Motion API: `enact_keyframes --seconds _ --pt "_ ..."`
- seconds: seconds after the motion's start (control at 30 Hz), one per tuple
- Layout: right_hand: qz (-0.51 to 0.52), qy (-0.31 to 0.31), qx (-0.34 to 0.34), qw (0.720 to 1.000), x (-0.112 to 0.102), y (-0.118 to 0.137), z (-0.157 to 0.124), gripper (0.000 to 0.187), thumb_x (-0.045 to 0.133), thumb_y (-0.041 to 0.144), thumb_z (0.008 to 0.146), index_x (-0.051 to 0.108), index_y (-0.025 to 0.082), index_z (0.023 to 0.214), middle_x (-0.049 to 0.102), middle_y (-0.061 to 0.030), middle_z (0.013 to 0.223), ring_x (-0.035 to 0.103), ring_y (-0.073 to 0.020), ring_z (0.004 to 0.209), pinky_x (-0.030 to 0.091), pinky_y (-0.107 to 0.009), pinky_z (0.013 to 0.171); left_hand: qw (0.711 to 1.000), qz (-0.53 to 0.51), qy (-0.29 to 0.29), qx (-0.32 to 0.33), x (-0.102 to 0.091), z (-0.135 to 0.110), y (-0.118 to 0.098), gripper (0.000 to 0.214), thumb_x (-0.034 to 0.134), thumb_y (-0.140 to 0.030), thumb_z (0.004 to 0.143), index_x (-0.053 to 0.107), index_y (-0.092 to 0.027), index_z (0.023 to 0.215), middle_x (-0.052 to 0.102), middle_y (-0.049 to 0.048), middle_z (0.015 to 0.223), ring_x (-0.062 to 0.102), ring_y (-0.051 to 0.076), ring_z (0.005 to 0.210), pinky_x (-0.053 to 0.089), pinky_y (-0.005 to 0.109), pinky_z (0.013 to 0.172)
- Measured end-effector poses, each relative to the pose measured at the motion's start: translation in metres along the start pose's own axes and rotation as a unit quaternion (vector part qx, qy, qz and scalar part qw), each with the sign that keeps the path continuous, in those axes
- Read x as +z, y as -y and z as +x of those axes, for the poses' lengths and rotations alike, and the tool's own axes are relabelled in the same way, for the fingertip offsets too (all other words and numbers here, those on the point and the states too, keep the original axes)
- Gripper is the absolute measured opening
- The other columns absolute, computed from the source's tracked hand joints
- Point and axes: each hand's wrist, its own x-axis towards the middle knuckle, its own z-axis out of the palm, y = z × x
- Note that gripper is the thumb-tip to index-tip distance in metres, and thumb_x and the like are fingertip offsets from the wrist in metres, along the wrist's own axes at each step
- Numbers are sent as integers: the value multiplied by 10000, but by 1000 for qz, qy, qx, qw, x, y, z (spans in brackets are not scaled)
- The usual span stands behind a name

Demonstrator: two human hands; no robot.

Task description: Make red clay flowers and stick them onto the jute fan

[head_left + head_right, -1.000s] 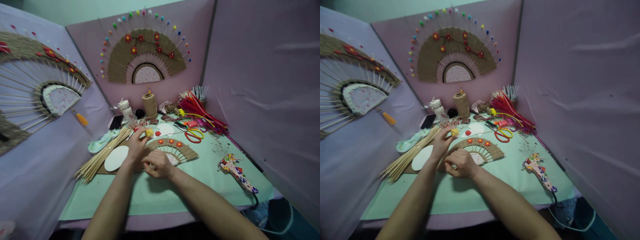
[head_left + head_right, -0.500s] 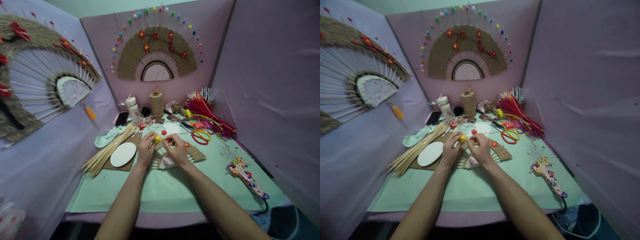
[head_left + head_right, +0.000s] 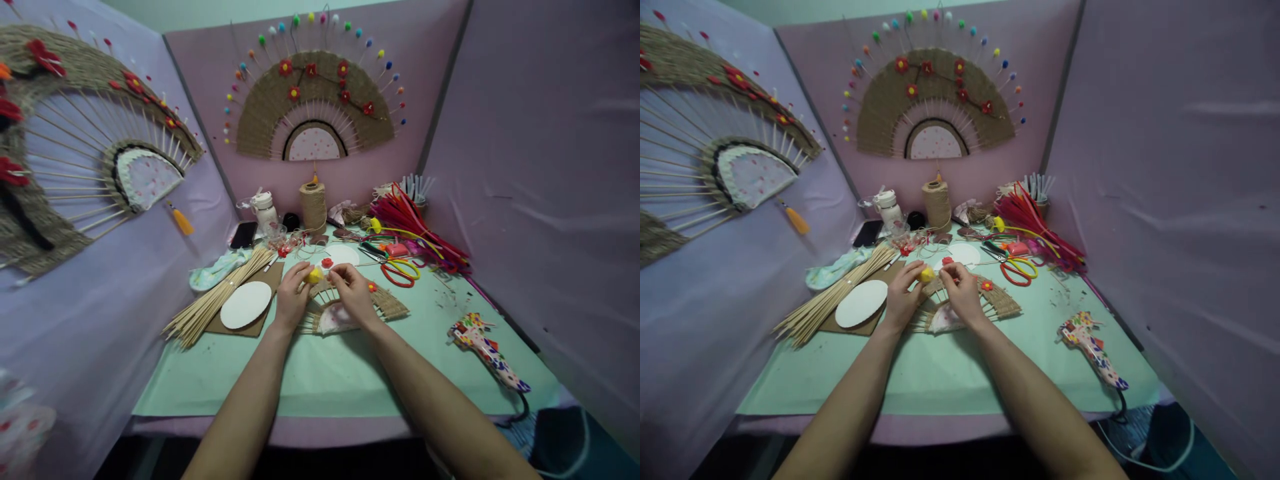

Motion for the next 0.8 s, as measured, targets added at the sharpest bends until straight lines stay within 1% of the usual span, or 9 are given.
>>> enact_keyframes --seconds 0.1,0.17,0.3,0.4,0.5,0.67,0.73,0.8 --pt "14 19 7 1000 0 1 1 200 593 366 831 648 186 899 693 -40 839 642 -174 752 522 -302 699 1000 14 8 10 1 -1 1 382 639 -58 696 743 -293 980 678 61 1153 586 221 1148 363 433 1093" --pt "20 32 10 999 0 3 1 188 611 362 816 654 187 871 693 -35 814 643 -169 719 524 -291 670 999 27 12 19 1 -1 1 373 628 -72 717 737 -295 995 672 63 1162 579 222 1156 366 436 1088" --pt "21 35 12 999 0 5 1 207 648 386 790 642 185 837 677 -26 760 627 -160 648 514 -272 595 997 56 21 41 1 -1 3 360 595 -91 765 724 -291 1035 661 72 1183 568 221 1169 373 439 1081" --pt "13 36 7 999 0 5 1 211 635 389 799 646 182 841 675 -23 740 623 -159 632 507 -267 579 995 75 28 57 0 -1 5 356 589 -95 780 714 -286 1054 657 72 1188 573 219 1162 393 440 1070" --pt "-6 26 -7 1000 0 4 -1 201 590 371 832 654 182 850 682 -25 753 625 -160 645 507 -272 597 993 92 33 72 0 -1 8 342 590 -95 783 709 -269 1053 655 71 1180 579 216 1149 417 439 1054" --pt "-68 -22 -46 996 -3 3 -2 112 555 263 839 639 193 815 664 -31 803 607 -169 722 494 -297 707 988 116 50 87 1 -1 8 337 591 -66 768 697 -236 1039 659 68 1146 584 203 1119 438 428 1037" --pt "-91 -36 -62 993 -4 2 -2 104 530 224 845 630 197 859 648 -35 835 594 -174 748 486 -309 732 987 122 62 87 1 -1 8 335 586 -51 761 692 -224 1027 665 68 1119 596 196 1088 456 410 1015" --pt "-109 -31 -81 990 -6 0 -1 120 514 196 850 629 203 884 627 -37 846 583 -180 769 480 -320 751 986 125 71 82 2 -2 7 313 588 -55 762 687 -212 1014 671 71 1091 609 192 1053 476 394 988"
